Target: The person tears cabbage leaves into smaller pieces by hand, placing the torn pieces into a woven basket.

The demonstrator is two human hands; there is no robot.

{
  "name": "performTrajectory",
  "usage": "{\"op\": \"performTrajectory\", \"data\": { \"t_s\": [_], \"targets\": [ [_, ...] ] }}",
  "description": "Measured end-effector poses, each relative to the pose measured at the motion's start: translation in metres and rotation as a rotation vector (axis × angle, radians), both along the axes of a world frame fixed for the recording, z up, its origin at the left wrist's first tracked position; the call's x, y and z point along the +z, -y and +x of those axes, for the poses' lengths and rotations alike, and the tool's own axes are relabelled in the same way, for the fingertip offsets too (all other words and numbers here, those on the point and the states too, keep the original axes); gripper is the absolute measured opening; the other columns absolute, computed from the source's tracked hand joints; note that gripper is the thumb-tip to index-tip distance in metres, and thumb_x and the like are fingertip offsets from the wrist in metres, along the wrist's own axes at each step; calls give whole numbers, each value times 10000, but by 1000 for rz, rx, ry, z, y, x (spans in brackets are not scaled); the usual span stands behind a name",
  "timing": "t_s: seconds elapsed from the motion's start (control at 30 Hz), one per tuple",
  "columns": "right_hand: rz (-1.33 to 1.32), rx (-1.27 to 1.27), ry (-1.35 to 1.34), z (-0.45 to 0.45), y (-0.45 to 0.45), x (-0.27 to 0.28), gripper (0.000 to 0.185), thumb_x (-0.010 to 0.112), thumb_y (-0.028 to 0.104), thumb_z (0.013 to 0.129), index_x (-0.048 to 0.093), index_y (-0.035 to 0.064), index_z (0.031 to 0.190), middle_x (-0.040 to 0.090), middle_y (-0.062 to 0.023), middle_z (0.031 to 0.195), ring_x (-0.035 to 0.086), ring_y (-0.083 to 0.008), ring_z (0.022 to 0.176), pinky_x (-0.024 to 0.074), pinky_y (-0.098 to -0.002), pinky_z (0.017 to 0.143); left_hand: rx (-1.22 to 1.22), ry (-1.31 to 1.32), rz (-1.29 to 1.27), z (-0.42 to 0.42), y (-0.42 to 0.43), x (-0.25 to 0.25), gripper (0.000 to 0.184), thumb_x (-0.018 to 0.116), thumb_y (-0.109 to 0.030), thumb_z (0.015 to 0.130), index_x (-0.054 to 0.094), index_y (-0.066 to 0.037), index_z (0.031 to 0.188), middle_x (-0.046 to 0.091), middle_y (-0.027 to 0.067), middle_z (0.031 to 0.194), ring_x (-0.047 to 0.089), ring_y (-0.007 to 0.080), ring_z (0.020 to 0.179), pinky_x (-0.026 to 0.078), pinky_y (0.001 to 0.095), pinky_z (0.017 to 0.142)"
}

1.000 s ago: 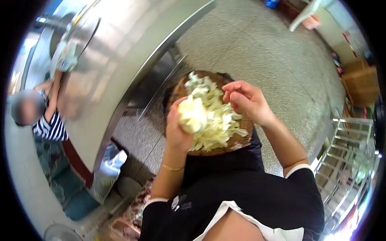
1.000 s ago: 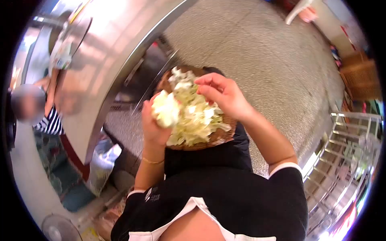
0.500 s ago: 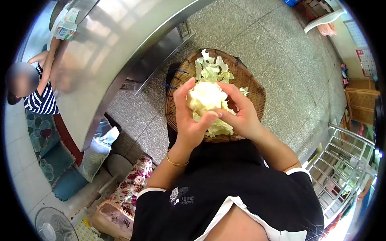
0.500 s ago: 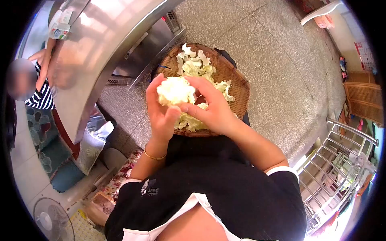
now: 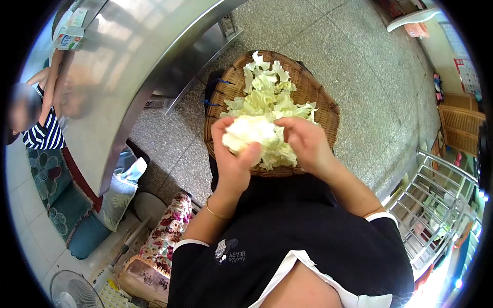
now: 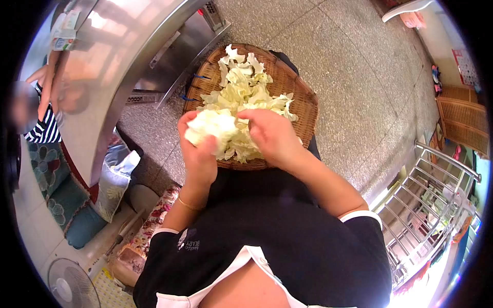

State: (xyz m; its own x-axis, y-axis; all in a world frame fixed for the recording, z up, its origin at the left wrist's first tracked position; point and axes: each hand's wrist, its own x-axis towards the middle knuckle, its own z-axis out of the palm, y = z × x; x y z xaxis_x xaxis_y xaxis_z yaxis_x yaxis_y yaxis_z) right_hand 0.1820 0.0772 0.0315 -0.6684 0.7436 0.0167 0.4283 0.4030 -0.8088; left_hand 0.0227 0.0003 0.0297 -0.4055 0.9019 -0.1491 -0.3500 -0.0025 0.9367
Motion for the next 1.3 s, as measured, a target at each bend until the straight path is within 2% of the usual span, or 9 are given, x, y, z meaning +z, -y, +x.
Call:
{"op": "performTrajectory", "data": {
  "t_s": [0.03,0.1,0.3,0.33,0.5,0.57,0.87,1.07,1.3],
  "targets": [
    [-175,-91,-128,5,-4,0,300,502,2,838,570,25,1129,605,-88,843,594,-238,837,477,-324,751,34,407,-23,-3,-1,1,578,667,-173,791,321,-39,1236,468,112,1177,545,229,1066,478,381,909],
    [-415,-281,-386,10,-9,-3,249,518,20,832,602,32,1066,581,-98,848,583,-243,836,459,-313,767,30,557,-102,-13,-1,-4,498,542,-300,875,359,-40,1258,525,117,1201,564,255,1093,491,441,917],
    [353,236,41,13,-30,9,286,617,142,850,593,18,1107,551,-102,1020,539,-176,924,438,-277,790,-122,713,-198,-20,-8,2,501,427,-417,916,432,-72,1280,568,126,1195,561,280,1099,464,435,932],
    [157,117,-70,9,-29,9,321,654,173,825,599,30,1107,563,-119,1033,562,-213,917,459,-304,781,-124,713,-198,-18,-11,2,501,427,-417,916,432,-72,1280,568,126,1195,561,280,1099,464,435,932],
    [-373,-58,-316,-20,-24,29,447,702,278,792,586,38,1150,580,-142,1074,587,-249,924,485,-320,751,-118,268,58,-13,-15,5,579,577,-49,783,338,-30,1310,488,115,1210,510,216,1131,428,352,974],
    [-297,53,-194,-27,-28,29,472,688,200,806,541,17,1216,581,-92,1078,585,-161,890,481,-267,745,-137,158,67,-15,-15,7,581,580,-33,769,350,-26,1303,471,118,1225,503,215,1133,423,347,975],
    [-217,279,-66,-18,-44,24,485,531,86,752,527,5,1230,616,-152,1065,614,-211,926,486,-323,811,-145,-467,138,-13,-13,-4,477,623,-46,773,455,-25,1219,437,132,1249,470,198,1121,363,333,988],
    [-240,176,-213,-20,-39,20,433,501,27,749,552,7,1179,623,-122,1042,597,-187,971,459,-304,855,-48,-72,193,-9,-15,-13,420,639,-109,816,475,-19,1192,479,131,1214,491,200,1098,396,322,956],
    [-402,-103,-299,-22,-33,0,347,496,-41,763,604,23,1086,656,-115,1014,622,-176,945,474,-274,815,-125,-154,219,-20,-17,-13,421,645,-135,827,476,-14,1193,491,151,1221,500,213,1100,416,334,946]
  ]
}}
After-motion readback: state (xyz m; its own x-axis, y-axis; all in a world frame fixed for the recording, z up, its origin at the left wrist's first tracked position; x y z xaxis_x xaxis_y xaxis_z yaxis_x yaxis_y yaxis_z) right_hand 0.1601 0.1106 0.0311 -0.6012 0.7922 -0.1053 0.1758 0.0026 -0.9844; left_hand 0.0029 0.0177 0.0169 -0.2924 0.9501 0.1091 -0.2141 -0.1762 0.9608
